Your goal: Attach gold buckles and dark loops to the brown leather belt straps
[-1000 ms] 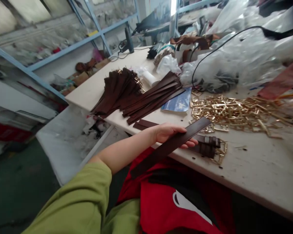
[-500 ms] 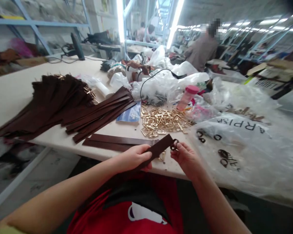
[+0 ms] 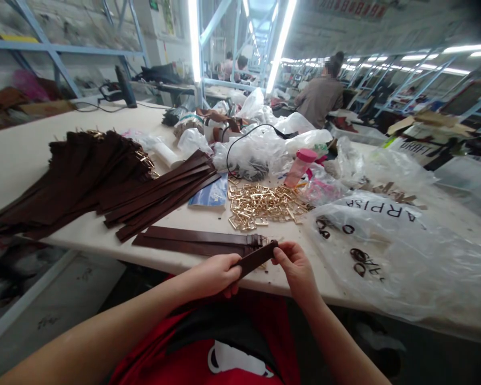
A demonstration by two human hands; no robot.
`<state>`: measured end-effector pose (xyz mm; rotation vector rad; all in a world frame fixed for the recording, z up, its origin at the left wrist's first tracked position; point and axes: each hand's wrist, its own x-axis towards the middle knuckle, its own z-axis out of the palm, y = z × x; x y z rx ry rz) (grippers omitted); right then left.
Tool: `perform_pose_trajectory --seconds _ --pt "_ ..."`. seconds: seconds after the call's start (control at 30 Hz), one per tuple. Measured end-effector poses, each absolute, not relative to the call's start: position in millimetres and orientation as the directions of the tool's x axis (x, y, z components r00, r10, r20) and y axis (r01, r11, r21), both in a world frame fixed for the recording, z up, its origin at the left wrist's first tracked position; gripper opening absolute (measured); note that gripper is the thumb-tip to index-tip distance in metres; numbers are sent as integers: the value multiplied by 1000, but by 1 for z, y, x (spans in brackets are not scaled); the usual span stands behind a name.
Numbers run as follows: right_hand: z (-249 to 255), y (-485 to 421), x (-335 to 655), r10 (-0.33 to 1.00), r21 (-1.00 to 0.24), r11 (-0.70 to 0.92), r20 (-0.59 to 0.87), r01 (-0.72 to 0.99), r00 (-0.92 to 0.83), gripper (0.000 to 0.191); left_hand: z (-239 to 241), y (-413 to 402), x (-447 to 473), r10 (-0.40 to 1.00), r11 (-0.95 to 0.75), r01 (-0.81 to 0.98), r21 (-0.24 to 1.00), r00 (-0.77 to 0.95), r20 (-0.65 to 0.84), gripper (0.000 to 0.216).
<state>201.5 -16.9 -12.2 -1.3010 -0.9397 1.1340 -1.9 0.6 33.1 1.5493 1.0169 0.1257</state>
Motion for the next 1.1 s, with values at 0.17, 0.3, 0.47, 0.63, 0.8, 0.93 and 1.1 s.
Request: perform_pose_trajectory --seconds 0.17,0.3,0.47,0.63,0.8,0.93,1.1 --pt "-21 -15 198 992 -998 -19 -26 -52 125 31 36 8 -5 592 150 527 836 630 -503 17" --pt "-28 -14 199 996 -1000 9 10 9 89 34 34 15 -3 518 312 492 812 629 -580 13" --pt "-28 -7 194 970 -931 -211 -237 -298 55 31 28 22 2 438 555 349 755 649 -622 25" --pt "-33 -5 176 909 -744 -338 -417 -577 5 27 22 27 5 466 566 354 745 608 -643 52" --pt "-34 -23 148 912 -715 -361 -403 -599 -69 24 11 28 17 520 497 358 791 607 -601 56" --pt "-32 -28 152 957 -870 -290 -252 -398 -145 32 8 32 29 628 370 372 851 575 -524 47" --pt "-31 -2 250 981 -941 -81 -18 330 191 32 6 41 29 632 308 435 846 571 -523 43"
